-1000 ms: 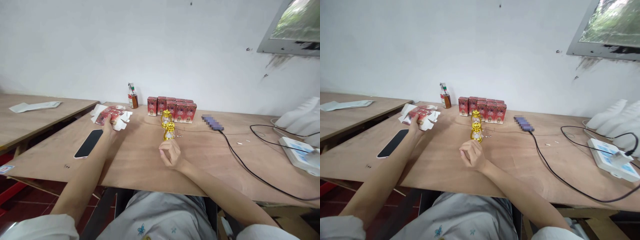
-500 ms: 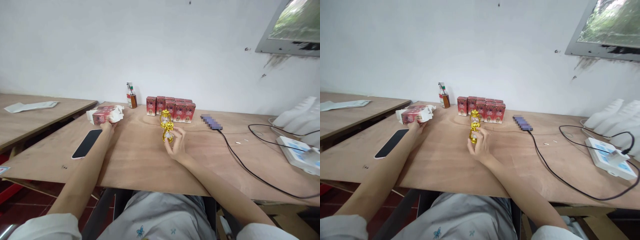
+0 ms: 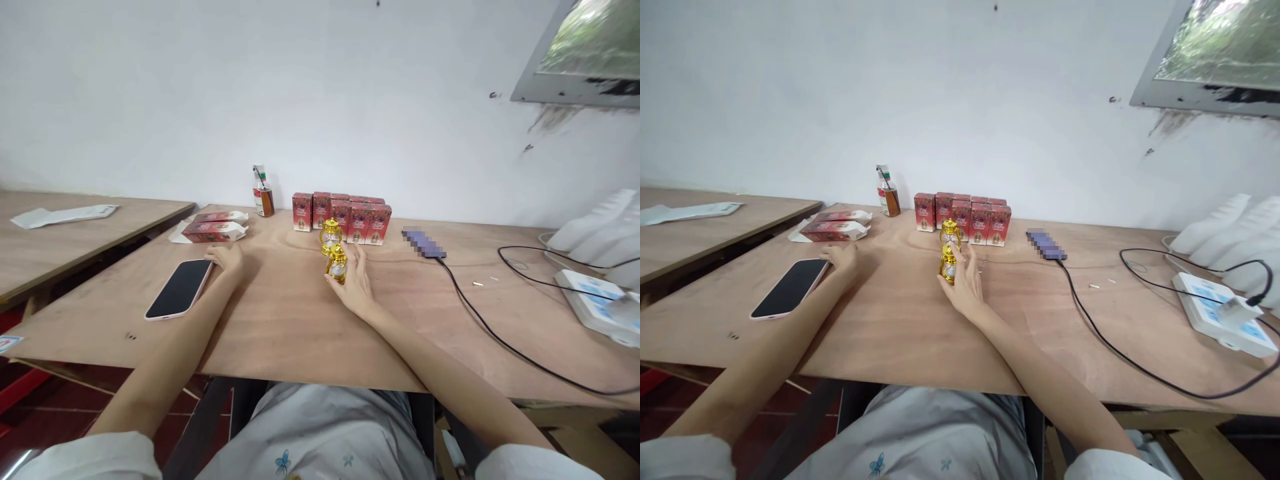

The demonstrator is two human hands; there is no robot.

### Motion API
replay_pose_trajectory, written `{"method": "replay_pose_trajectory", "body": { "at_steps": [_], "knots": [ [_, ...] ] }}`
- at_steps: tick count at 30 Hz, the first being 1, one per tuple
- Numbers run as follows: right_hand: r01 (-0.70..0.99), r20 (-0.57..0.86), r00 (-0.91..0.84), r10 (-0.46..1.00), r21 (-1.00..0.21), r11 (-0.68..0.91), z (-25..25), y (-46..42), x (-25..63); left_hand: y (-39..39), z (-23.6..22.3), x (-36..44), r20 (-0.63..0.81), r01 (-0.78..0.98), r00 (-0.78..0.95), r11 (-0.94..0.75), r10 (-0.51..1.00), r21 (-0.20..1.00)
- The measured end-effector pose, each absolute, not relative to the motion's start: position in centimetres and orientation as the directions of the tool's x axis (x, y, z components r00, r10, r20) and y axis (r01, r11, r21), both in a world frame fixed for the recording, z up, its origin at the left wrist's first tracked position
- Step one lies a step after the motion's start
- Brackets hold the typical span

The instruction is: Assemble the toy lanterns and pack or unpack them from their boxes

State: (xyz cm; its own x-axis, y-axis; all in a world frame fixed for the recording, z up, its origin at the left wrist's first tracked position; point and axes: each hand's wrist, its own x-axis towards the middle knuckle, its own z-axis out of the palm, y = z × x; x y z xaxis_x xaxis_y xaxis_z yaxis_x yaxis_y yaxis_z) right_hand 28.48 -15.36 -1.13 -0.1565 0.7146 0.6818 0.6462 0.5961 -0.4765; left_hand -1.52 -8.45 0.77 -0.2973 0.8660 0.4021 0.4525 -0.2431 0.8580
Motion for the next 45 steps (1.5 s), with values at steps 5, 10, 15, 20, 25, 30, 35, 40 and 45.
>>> {"method": "replay_pose_trajectory", "body": {
  "at_steps": [5, 10, 15, 20, 25, 30, 35, 40, 45],
  "knots": [
    [0.644, 0.591, -0.206, 0.780, -0.518, 0.562, -1.0, -15.0, 28.8, -9.5, 0.1, 2.5, 0.399, 0.437, -0.426, -0.201, 0.812, 0.877],
    [0.496, 0.628, -0.204, 0.751, -0.595, 0.632, -1.2, -14.9, 28.5, -11.9, -0.8, 7.5, 0.270, 0.219, 0.246, -0.325, 0.931, 0.920],
    [0.069, 0.562, -0.137, 0.816, -0.816, 0.574, -1.7, -15.2, 27.6, -13.4, -1.3, 10.1, 0.271, 0.179, 0.488, -0.399, 0.830, 0.899],
    [0.074, 0.576, -0.115, 0.809, -0.807, 0.585, -1.3, -15.1, 28.0, -13.0, -1.3, 9.4, 0.398, 0.333, 0.216, -0.450, 0.892, 0.828],
    [0.328, 0.631, -0.109, 0.768, -0.706, 0.627, -1.0, -15.2, 28.5, -13.1, -0.7, 8.7, 0.579, 0.623, 0.195, -0.556, 0.792, 0.550],
    [0.431, 0.683, -0.141, 0.717, -0.610, 0.665, -1.1, -15.5, 28.1, -14.0, -0.2, 9.2, 0.622, 0.771, 0.299, -0.567, 0.724, 0.290],
    [0.510, 0.696, -0.154, 0.701, -0.552, 0.660, -1.2, -15.8, 28.1, -14.5, -0.4, 9.4, 0.650, 0.819, 0.353, -0.559, 0.673, 0.134],
    [0.534, 0.687, -0.131, 0.714, -0.558, 0.635, -1.0, -15.7, 28.2, -14.8, 0.0, 9.5, 0.650, 0.804, 0.363, -0.577, 0.668, 0.145],
    [0.365, 0.651, 0.020, 0.758, -0.711, 0.601, -0.8, -14.9, 28.3, -14.4, 0.8, 8.9, 0.673, 0.769, 0.299, -0.588, 0.676, 0.250]
  ]
}}
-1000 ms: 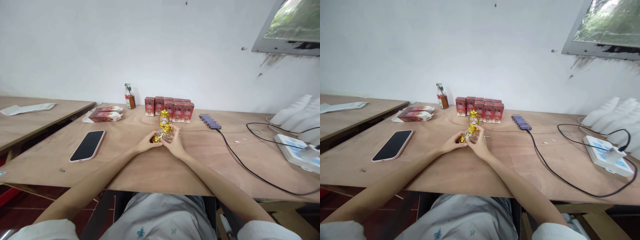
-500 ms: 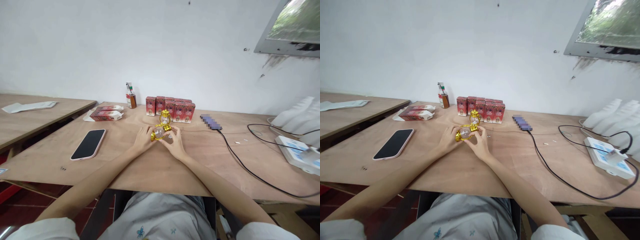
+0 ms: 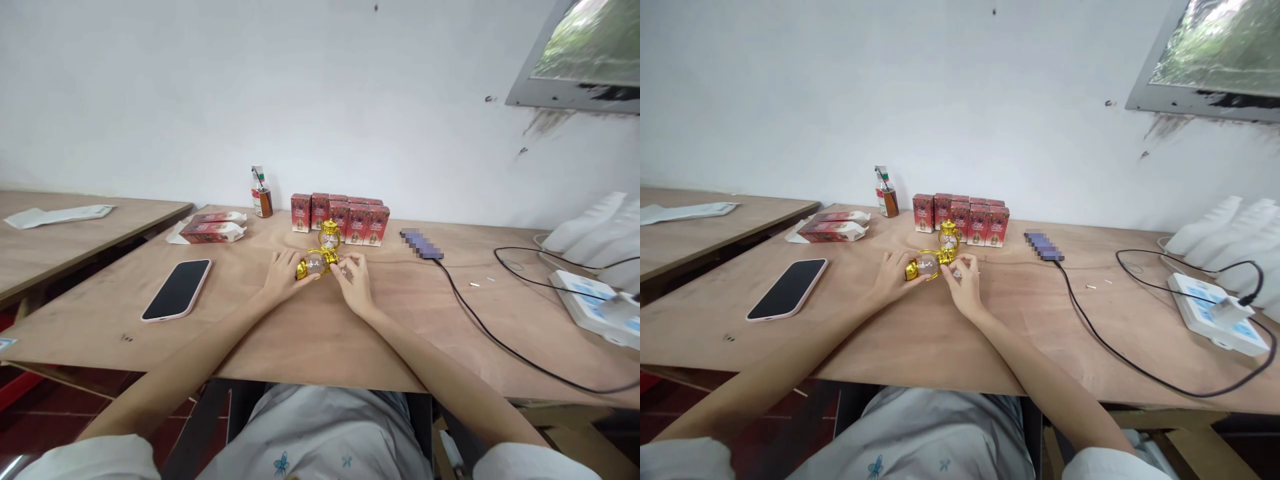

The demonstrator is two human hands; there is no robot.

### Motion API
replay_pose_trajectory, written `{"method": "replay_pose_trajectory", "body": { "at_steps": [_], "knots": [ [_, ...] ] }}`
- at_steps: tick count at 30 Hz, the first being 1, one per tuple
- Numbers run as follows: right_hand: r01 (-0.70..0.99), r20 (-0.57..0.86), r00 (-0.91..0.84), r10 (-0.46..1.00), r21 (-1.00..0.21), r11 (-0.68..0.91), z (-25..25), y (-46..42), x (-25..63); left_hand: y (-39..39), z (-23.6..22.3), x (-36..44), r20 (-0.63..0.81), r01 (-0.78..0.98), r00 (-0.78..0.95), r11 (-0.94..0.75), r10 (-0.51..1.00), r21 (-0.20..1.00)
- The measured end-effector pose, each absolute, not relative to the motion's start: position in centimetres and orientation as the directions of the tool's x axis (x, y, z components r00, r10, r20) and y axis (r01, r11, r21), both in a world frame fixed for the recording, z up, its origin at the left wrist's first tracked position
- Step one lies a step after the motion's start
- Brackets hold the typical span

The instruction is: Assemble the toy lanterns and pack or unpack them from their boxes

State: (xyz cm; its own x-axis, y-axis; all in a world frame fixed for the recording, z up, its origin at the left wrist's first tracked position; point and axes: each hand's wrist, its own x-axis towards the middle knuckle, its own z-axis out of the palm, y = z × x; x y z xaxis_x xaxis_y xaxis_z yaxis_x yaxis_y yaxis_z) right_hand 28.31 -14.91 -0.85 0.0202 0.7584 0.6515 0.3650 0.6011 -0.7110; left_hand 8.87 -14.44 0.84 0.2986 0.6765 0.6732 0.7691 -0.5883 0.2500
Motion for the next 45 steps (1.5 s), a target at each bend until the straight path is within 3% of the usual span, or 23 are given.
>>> {"method": "replay_pose_trajectory", "body": {
  "at_steps": [5, 9, 14, 18, 22, 29, 36, 45],
  "knots": [
    [0.293, 0.560, 0.097, 0.823, -0.806, 0.514, -0.9, -14.4, 28.4, -14.3, 1.0, 8.1, 0.756, 0.670, 0.260, -0.676, 0.600, 0.306],
    [0.354, 0.621, -0.005, 0.784, -0.732, 0.582, -0.9, -14.7, 28.4, -14.4, 0.7, 8.4, 0.790, 0.733, 0.255, -0.644, 0.557, 0.217],
    [0.369, 0.693, -0.075, 0.718, -0.649, 0.665, -0.6, -15.2, 28.3, -14.4, 0.5, 9.0, 0.735, 0.787, 0.282, -0.587, 0.616, 0.190],
    [0.334, 0.655, 0.067, 0.753, -0.726, 0.601, -0.4, -14.7, 28.7, -14.3, 0.6, 8.6, 0.738, 0.754, 0.234, -0.598, 0.633, 0.273],
    [0.217, 0.499, 0.192, 0.845, -0.861, 0.459, -0.9, -13.3, 29.4, -14.0, 0.9, 8.0, 0.731, 0.632, 0.177, -0.646, 0.659, 0.429],
    [0.039, 0.239, -0.080, 0.968, -0.969, 0.243, -3.0, -12.1, 28.8, -14.1, 0.2, 8.3, 0.638, 0.447, 0.122, -0.616, 0.760, 0.648],
    [0.036, 0.349, -0.174, 0.921, -0.932, 0.360, -3.7, -12.6, 28.2, -14.7, 0.2, 8.8, 0.622, 0.495, 0.301, -0.676, 0.723, 0.545],
    [0.155, 0.416, -0.072, 0.907, -0.893, 0.422, -3.2, -13.1, 28.4, -14.6, 0.5, 8.5, 0.651, 0.509, 0.301, -0.695, 0.697, 0.508]
  ]
}}
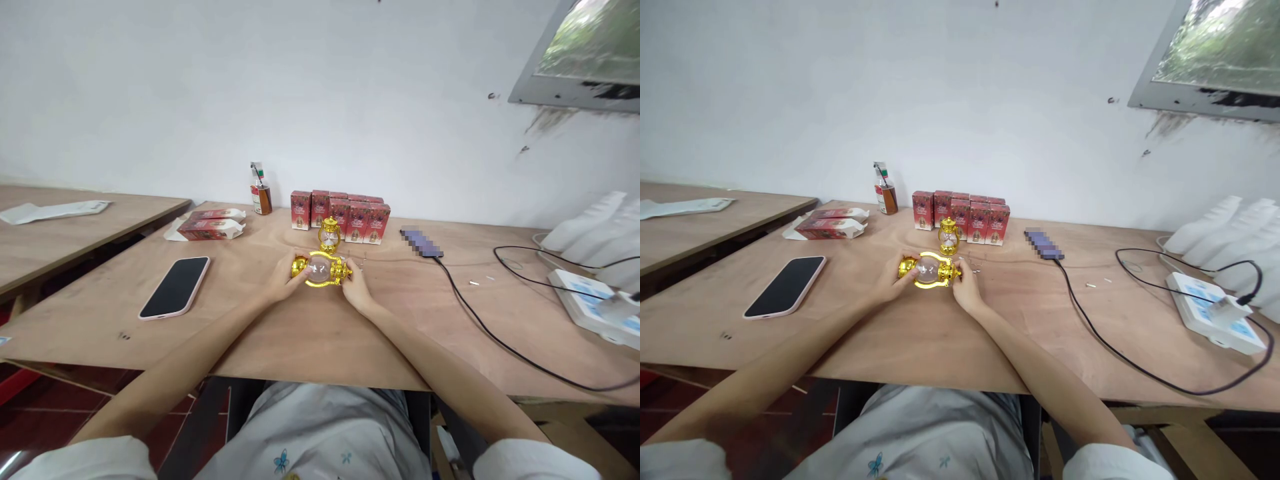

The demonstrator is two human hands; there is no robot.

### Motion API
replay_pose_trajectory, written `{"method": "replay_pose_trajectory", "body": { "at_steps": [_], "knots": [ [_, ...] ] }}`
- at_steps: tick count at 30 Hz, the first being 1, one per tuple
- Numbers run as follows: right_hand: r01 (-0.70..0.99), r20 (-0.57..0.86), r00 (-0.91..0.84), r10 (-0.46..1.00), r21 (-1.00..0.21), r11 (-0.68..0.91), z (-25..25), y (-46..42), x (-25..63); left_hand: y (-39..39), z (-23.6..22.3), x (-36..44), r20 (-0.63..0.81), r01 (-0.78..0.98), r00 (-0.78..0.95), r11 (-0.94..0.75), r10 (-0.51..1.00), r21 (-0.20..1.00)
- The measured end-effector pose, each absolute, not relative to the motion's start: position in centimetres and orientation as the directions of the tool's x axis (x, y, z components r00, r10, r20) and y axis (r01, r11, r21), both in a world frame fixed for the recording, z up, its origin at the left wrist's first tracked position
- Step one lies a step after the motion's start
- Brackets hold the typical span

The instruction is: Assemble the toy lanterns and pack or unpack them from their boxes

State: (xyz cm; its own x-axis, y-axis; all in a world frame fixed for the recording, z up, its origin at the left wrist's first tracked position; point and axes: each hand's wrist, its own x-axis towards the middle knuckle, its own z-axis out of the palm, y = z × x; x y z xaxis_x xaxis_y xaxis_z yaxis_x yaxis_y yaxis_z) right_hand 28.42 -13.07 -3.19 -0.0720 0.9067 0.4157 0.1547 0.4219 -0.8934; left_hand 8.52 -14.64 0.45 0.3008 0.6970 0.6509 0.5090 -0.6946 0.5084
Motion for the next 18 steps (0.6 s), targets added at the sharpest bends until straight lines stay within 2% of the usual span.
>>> {"method": "replay_pose_trajectory", "body": {
  "at_steps": [4, 9, 14, 18],
  "knots": [
    [0.173, 0.422, -0.048, 0.905, -0.889, 0.424, -2.9, -13.4, 28.4, -14.7, 0.5, 8.6, 0.651, 0.507, 0.292, -0.690, 0.701, 0.516],
    [0.221, 0.398, 0.070, 0.915, -0.900, 0.375, -2.2, -13.6, 28.6, -14.3, 0.3, 8.3, 0.681, 0.522, 0.244, -0.686, 0.690, 0.507],
    [0.317, 0.498, 0.032, 0.866, -0.827, 0.464, -1.6, -13.7, 29.1, -14.0, 0.1, 8.1, 0.618, 0.516, 0.229, -0.632, 0.752, 0.578],
    [0.187, 0.449, -0.016, 0.893, -0.876, 0.444, -2.0, -13.3, 28.8, -14.1, 0.2, 8.2, 0.638, 0.520, 0.234, -0.649, 0.734, 0.556]
  ]
}}
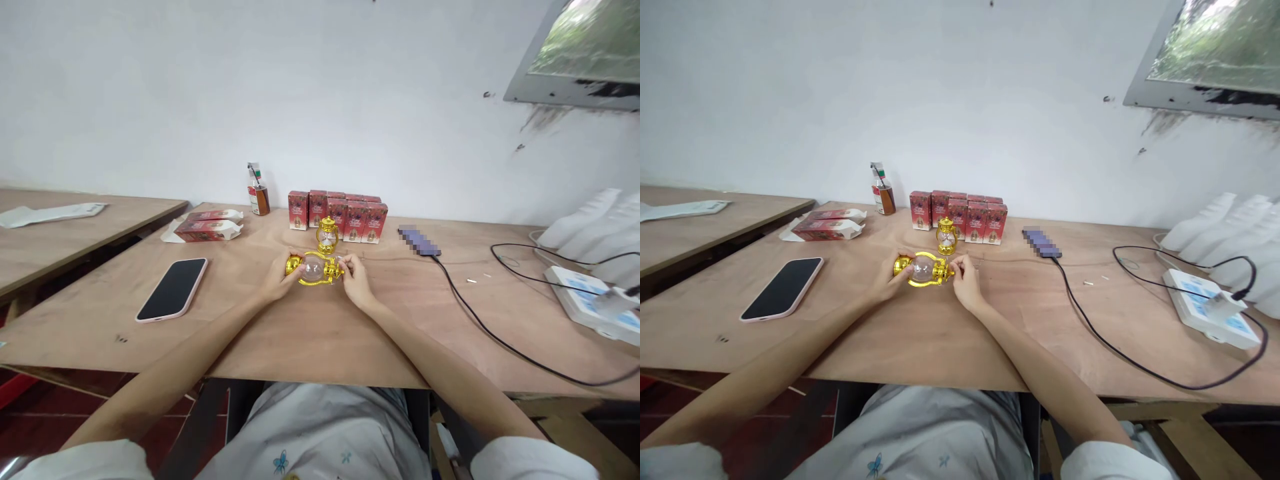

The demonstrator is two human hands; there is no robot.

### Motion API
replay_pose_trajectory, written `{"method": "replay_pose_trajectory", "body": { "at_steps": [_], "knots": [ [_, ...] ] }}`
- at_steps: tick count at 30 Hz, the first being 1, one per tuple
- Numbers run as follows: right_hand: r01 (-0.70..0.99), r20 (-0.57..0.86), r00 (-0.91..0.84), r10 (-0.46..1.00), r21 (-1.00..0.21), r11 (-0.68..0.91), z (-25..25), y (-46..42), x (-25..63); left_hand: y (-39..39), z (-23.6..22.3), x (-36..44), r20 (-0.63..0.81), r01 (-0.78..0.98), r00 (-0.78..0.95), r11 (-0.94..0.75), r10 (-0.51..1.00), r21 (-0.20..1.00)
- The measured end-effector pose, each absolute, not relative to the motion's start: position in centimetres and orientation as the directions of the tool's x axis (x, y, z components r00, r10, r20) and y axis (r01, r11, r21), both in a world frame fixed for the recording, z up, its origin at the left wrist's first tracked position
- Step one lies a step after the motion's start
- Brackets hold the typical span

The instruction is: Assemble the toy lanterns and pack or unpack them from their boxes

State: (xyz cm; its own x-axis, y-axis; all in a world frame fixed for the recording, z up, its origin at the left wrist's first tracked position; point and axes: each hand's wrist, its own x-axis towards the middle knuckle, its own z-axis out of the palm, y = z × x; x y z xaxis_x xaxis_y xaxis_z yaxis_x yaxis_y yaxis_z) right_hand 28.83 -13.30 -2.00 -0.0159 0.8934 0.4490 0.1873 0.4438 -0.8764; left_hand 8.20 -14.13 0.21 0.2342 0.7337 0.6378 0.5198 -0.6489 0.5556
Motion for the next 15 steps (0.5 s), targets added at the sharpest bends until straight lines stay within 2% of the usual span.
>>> {"method": "replay_pose_trajectory", "body": {
  "at_steps": [4, 7, 11, 15],
  "knots": [
    [0.024, 0.352, -0.042, 0.935, -0.935, 0.353, -2.3, -13.0, 28.2, -14.1, 0.1, 8.1, 0.674, 0.532, 0.248, -0.679, 0.696, 0.505],
    [-0.025, 0.381, 0.026, 0.924, -0.924, 0.381, -2.1, -12.7, 28.4, -13.8, -0.2, 8.0, 0.704, 0.521, 0.152, -0.661, 0.694, 0.539],
    [-0.015, 0.413, 0.183, 0.892, -0.906, 0.422, -1.8, -11.1, 30.3, -13.5, 0.0, 8.0, 0.732, 0.505, -0.046, -0.616, 0.680, 0.604],
    [0.042, 0.365, 0.385, 0.848, -0.924, 0.379, -2.0, -8.8, 33.3, -14.4, 1.7, 7.5, 0.759, 0.575, -0.200, -0.553, 0.620, 0.603]
  ]
}}
